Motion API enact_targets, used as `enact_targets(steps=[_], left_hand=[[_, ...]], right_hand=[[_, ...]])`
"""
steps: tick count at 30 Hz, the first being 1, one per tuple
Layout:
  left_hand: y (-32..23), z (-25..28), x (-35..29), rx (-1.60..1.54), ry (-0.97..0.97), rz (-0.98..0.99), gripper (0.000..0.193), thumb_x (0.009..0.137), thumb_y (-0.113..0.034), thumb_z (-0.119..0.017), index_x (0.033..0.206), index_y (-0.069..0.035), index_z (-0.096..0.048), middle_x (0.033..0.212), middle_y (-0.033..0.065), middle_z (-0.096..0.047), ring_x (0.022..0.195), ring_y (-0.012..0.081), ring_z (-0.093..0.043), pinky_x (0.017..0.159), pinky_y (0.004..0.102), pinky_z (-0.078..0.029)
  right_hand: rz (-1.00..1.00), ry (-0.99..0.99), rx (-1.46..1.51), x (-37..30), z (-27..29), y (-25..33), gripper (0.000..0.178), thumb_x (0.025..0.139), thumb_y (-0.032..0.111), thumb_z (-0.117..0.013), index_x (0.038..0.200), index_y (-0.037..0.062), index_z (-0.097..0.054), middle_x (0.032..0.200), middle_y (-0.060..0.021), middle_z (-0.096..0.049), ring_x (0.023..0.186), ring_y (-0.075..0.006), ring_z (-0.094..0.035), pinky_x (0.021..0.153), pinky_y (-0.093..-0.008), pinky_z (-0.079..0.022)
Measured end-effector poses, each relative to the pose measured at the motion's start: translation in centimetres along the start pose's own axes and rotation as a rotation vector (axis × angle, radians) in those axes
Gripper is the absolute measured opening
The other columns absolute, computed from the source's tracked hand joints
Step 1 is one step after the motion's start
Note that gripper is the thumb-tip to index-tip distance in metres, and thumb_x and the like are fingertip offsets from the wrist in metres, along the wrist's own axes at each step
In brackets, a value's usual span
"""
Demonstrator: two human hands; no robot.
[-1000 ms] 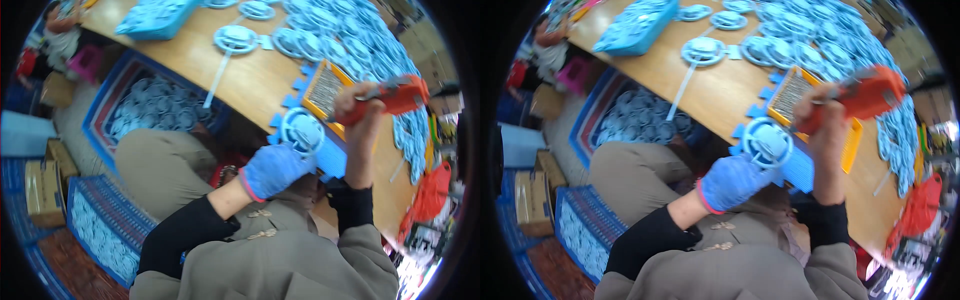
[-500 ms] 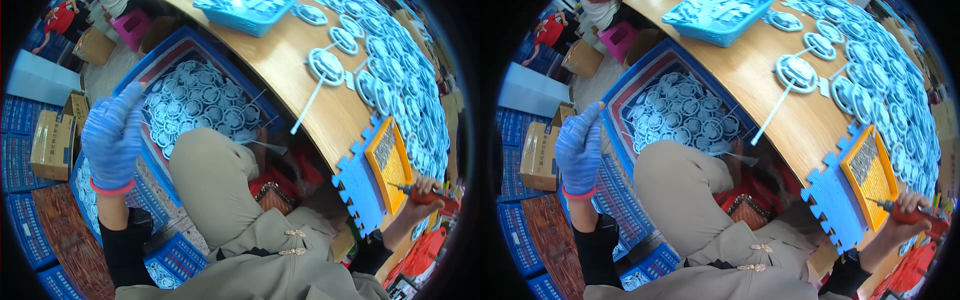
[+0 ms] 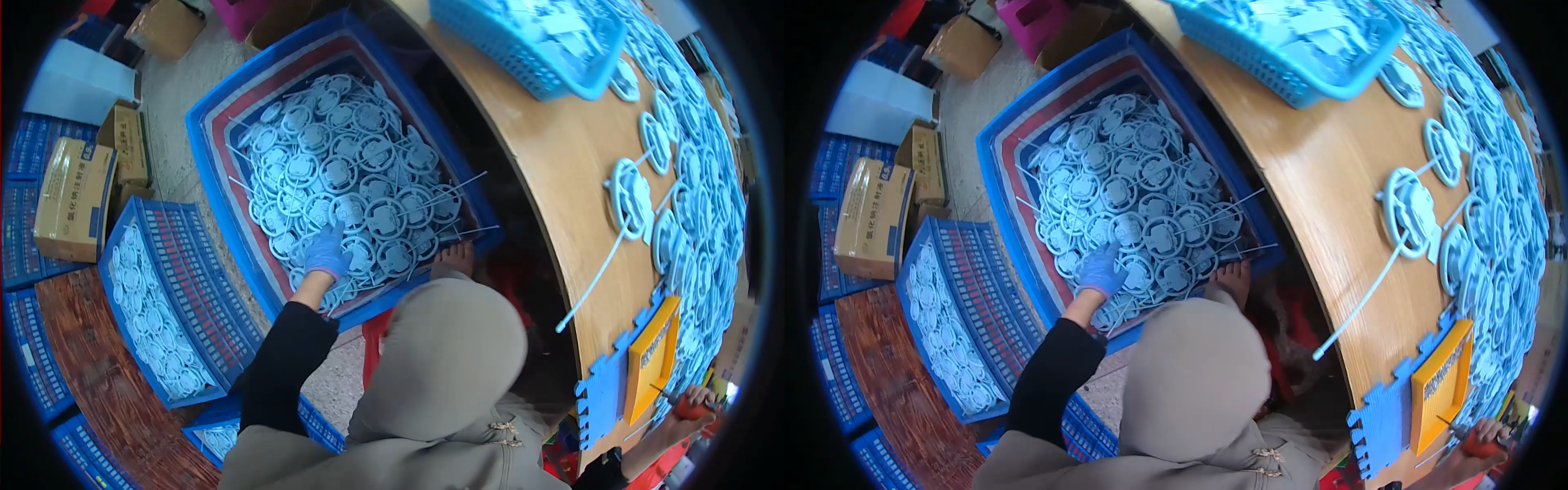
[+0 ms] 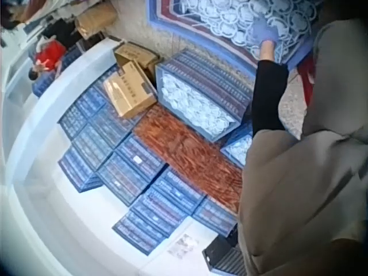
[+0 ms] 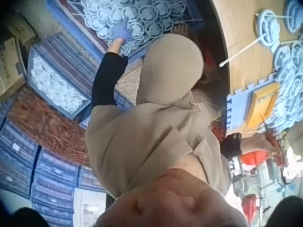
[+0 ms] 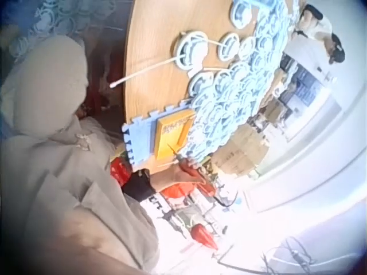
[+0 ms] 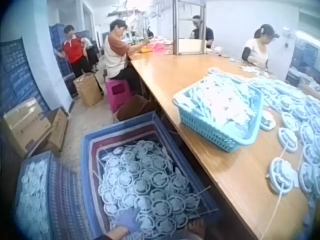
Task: The recorder uses an electric screwdriver to assemble plastic components on a workbench in a manufacturing environment.
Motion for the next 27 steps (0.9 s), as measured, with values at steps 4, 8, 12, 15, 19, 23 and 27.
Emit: enact_targets(steps=[4,8,12,15,19,23,27], left_hand=[[-0.9,-2.8,4.5,0.166,-0.272,0.04,0.082,0.072,-0.027,-0.071,0.142,-0.015,-0.03,0.145,0.0176,-0.029,0.132,0.0381,-0.03,0.102,0.0497,-0.033],[-0.2,-3.4,7.9,0.114,-0.286,0.09,0.091,0.07,-0.03,-0.074,0.145,-0.016,-0.025,0.148,0.0159,-0.023,0.134,0.0402,-0.023,0.106,0.05,-0.027],[-1.1,-1.9,9.8,0.198,-0.185,0.167,0.091,0.069,-0.032,-0.074,0.145,-0.018,-0.026,0.147,0.0169,-0.026,0.13,0.0432,-0.029,0.105,0.0476,-0.03],[-0.1,-2.3,11.0,0.214,-0.195,0.104,0.085,0.071,-0.027,-0.072,0.144,-0.018,-0.028,0.145,0.0164,-0.028,0.128,0.0424,-0.033,0.103,0.0485,-0.032],[5.6,-4.3,12.2,-0.159,-0.407,-0.156,0.062,0.079,-0.027,-0.062,0.135,-0.012,-0.041,0.129,0.0203,-0.048,0.115,0.0386,-0.048,0.097,0.0418,-0.039],[9.5,-3.0,8.0,-0.713,-0.304,0.202,0.04,0.091,-0.023,-0.053,0.124,-0.002,-0.049,0.111,0.0197,-0.06,0.097,0.0353,-0.061,0.085,0.0403,-0.048],[7.7,-3.2,2.4,-1.997,-0.092,0.056,0.041,0.089,-0.012,-0.059,0.127,-0.006,-0.044,0.117,0.0141,-0.056,0.101,0.0286,-0.06,0.08,0.0463,-0.055]], right_hand=[[-0.018,-0.012,-0.054,-4.0,-16.1,-2.1,0.046,0.079,0.05,-0.067,0.089,0.0096,-0.047,0.068,0.0002,-0.036,0.064,-0.0107,-0.039,0.064,-0.0277,-0.036],[-0.076,0.005,-0.137,-11.4,-39.8,-8.9,0.046,0.079,0.049,-0.067,0.089,0.0091,-0.047,0.068,-0.0001,-0.037,0.064,-0.0113,-0.039,0.064,-0.028,-0.036],[-0.084,-0.007,-0.179,-0.5,-15.7,-2.9,0.045,0.078,0.048,-0.068,0.089,0.0087,-0.048,0.069,-0.0005,-0.037,0.065,-0.0119,-0.039,0.064,-0.0282,-0.036],[-0.083,-0.032,-0.191,-0.7,-16.6,-3.3,0.045,0.078,0.047,-0.068,0.089,0.0083,-0.048,0.069,-0.0008,-0.038,0.065,-0.0124,-0.04,0.065,-0.0284,-0.036],[-0.104,-0.064,-0.21,-0.4,-15.9,-4.1,0.044,0.078,0.046,-0.068,0.089,0.0079,-0.049,0.069,-0.0012,-0.038,0.065,-0.013,-0.04,0.065,-0.0287,-0.037],[-0.098,-0.1,-0.194,-0.6,-13.6,-3.4,0.044,0.078,0.045,-0.069,0.088,0.0074,-0.049,0.069,-0.0016,-0.039,0.066,-0.0136,-0.041,0.065,-0.0289,-0.037],[-0.094,-0.13,-0.164,-0.7,-13.7,-3.3,0.044,0.077,0.044,-0.069,0.088,0.007,-0.05,0.07,-0.0019,-0.039,0.066,-0.0143,-0.041,0.066,-0.0291,-0.037]])
Point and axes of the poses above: each hand's wrist, its own x-axis towards the middle knuckle, its own z-axis out of the back of the hand, y = z × x, the point moved 3 cm from there along x, towards the middle knuckle
